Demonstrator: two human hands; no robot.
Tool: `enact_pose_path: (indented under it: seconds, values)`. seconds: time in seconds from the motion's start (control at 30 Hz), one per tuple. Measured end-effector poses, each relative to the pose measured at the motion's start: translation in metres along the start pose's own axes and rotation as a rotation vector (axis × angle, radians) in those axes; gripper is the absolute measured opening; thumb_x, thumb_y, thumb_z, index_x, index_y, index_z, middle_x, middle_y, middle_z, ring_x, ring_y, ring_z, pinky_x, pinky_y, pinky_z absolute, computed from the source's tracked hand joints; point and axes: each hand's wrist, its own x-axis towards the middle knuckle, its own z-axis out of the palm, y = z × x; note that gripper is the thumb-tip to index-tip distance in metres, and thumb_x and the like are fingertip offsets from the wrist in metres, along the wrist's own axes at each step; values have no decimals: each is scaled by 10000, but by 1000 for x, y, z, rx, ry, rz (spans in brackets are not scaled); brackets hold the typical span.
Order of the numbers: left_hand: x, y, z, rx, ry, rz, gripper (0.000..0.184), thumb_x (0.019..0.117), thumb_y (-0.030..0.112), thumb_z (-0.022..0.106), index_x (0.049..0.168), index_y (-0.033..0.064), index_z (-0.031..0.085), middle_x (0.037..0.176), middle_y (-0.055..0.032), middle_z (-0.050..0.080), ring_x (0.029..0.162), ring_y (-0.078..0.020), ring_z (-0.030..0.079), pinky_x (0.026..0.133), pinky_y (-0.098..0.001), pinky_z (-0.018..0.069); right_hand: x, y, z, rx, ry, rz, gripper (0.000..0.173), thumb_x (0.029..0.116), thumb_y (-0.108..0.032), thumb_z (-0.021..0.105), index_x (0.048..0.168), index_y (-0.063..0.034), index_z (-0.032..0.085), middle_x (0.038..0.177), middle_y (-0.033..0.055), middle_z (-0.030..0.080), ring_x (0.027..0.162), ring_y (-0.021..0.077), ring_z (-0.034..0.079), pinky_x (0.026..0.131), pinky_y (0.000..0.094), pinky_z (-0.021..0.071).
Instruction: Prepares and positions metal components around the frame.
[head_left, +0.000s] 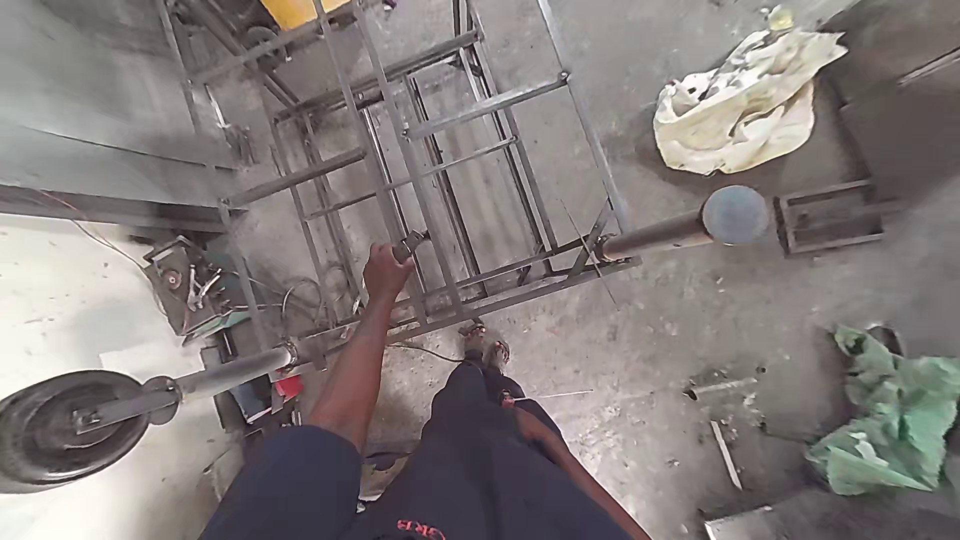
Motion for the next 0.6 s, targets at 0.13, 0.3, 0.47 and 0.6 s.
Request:
enact_pose_path:
  seconds: [0.13, 0.3, 0.47, 0.6]
  values:
    - [-84, 31, -35, -193, 102, 116, 583, 858, 493, 766, 1196, 25, 685, 1225, -217, 638, 1067, -388, 656, 901, -615, 542, -47, -59, -57, -266, 162, 33, 391, 1028, -362, 528, 1252, -79, 677, 1206, 222, 684, 1155, 414, 643, 965, 662, 487]
    - [-198, 69, -43, -418, -35, 236, 520, 804, 439, 823, 1129, 44, 727, 1109, -154, 693, 1009, -290, 675, 921, -520, 561, -86, -145, -101, 487, 340, -501, 570, 1073, -450, 443, 1508, -82, 458, 1322, 135, 649, 1145, 246, 675, 932, 449, 587]
    - [-273, 81, -20, -525, -157, 280, 422, 772, 362, 789, 1052, 50, 742, 1072, -104, 697, 981, -222, 673, 902, -446, 566, -102, -160, -71, 964, 114, -680, 357, 1102, -239, 437, 1390, -36, 497, 1123, 160, 688, 966, 266, 707, 822, 458, 619]
    - [-282, 75, -19, -592, -309, 136, 491, 784, 391, 822, 1113, 48, 699, 1035, -90, 696, 940, -197, 670, 882, -425, 563, -100, -144, -60, 1036, 240, -556, 325, 1115, -196, 405, 1379, -9, 431, 1056, 192, 715, 881, 297, 737, 772, 462, 636]
